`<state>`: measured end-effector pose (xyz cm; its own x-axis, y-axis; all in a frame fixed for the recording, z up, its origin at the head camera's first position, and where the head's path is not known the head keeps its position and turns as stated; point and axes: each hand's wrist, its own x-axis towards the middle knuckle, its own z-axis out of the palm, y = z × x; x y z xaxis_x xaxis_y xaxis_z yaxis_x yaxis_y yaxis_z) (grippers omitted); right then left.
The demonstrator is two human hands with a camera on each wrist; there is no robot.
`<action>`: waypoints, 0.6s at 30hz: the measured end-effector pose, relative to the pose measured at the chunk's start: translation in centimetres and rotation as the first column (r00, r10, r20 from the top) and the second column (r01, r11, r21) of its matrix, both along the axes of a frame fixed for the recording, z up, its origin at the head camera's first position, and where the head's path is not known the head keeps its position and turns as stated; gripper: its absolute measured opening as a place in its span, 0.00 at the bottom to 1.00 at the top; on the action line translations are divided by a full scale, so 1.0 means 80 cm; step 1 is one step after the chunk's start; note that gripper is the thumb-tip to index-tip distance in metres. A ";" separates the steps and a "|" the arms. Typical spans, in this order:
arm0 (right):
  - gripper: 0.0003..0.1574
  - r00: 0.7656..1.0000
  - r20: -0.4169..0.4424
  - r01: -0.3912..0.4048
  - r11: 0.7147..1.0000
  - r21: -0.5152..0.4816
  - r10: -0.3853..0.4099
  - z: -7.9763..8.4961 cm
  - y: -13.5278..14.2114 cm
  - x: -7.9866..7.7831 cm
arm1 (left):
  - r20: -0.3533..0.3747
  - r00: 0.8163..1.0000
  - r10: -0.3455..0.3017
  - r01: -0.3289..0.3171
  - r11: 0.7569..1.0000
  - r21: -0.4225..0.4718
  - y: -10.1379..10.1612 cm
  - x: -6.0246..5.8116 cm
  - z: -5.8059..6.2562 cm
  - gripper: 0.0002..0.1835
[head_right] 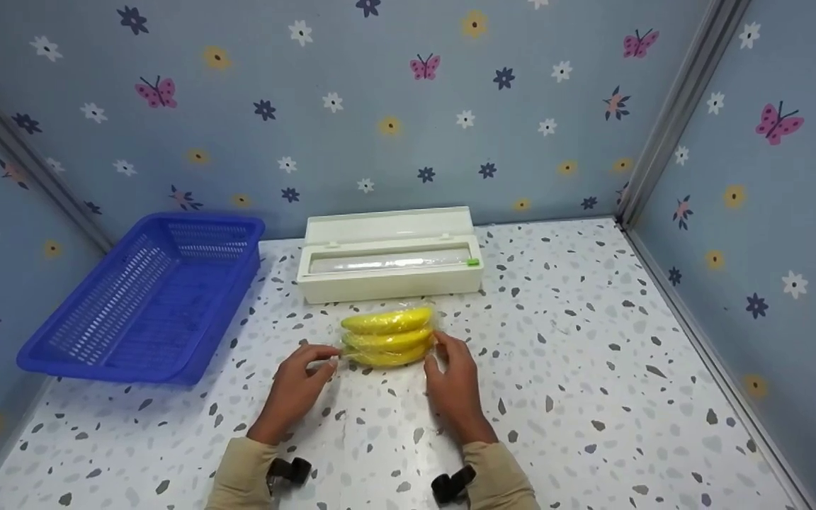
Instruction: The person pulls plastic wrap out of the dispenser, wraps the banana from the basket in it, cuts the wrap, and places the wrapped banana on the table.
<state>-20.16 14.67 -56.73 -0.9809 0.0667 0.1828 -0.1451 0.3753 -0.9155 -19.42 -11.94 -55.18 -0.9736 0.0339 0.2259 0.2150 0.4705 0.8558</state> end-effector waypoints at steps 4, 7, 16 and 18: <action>0.27 1.000 0.009 0.006 1.000 -0.006 -0.006 0.000 0.003 -0.001 | 0.024 1.000 0.005 -0.005 1.000 -0.006 -0.002 0.002 -0.001 0.09; 0.25 1.000 0.012 0.023 1.000 -0.004 -0.023 0.000 0.006 0.001 | 0.047 0.999 -0.005 0.006 1.000 -0.021 -0.001 0.005 -0.002 0.09; 0.20 0.998 0.000 0.058 0.997 0.041 -0.058 0.004 0.007 0.008 | 0.095 0.994 -0.054 0.059 0.997 -0.050 0.000 0.008 -0.002 0.10; 0.19 0.997 0.012 0.069 0.997 0.031 -0.070 0.005 0.008 0.009 | 0.104 0.992 -0.076 0.081 0.996 -0.046 -0.001 0.009 -0.003 0.11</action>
